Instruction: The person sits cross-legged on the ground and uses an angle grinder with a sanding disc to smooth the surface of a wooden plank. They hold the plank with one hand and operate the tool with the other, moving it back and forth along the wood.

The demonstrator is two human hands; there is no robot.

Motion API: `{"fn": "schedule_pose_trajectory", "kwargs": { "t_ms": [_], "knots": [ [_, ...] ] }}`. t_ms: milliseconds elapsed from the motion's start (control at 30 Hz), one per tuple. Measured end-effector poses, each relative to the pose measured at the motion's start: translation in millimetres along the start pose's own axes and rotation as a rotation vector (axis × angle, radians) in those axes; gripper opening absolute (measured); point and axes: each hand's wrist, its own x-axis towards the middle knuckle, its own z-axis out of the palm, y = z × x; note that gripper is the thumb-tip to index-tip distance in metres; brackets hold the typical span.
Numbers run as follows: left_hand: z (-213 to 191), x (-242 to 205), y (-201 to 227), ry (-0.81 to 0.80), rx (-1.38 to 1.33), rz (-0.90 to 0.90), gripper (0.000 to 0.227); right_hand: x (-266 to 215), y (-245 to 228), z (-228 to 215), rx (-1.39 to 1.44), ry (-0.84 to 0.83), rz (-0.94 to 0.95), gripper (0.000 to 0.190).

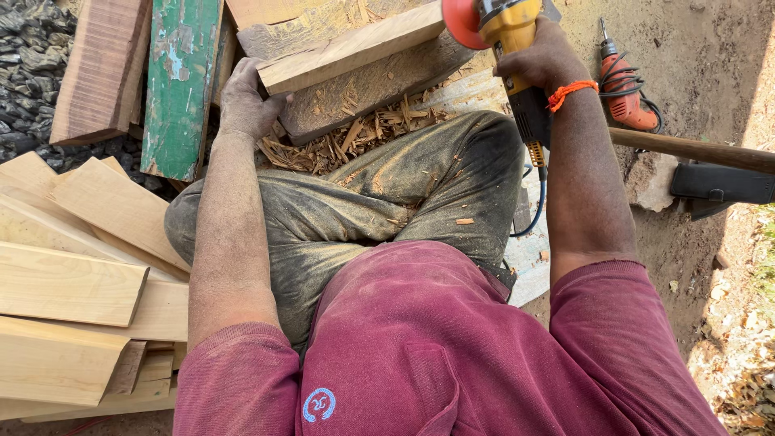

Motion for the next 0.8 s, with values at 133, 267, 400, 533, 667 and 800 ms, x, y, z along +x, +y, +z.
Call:
{"fn": "schedule_pose_trajectory", "kwargs": {
  "t_ms": [133, 267, 400, 533, 667, 800],
  "knots": [
    [-1.4, -1.8, 0.4, -0.001, -0.012, 0.011, 0.053, 1.1, 4.4, 5.0, -0.019, -0.019, -0.013, 0.077],
    [-1.6, -2.6, 1.2, -0.002, -0.017, -0.005, 0.053, 3.7, -1.0, -1.5, 0.044, -0.004, -0.054, 0.073],
    [4.7, 2.8, 1.6, -0.009, 0.017, -0.024, 0.056, -7.9, -25.4, 0.1, 0.006, -0.014, -0.038, 0.072],
    [3.8, 0.1, -10.0, -0.008, 0.023, -0.01, 0.057, -27.9, -70.3, 27.8, -0.174, -0.072, -0.115, 0.078],
    [7.7, 3.2, -9.3, 0.011, 0.002, 0.003, 0.061, -41.3, -116.5, 59.9, -0.186, -0.188, -0.192, 0.081],
    [7.0, 0.7, -8.2, 0.031, 0.012, 0.022, 0.06, -51.2, -155.6, 85.2, -0.229, -0.257, -0.341, 0.078]
  ]
}}
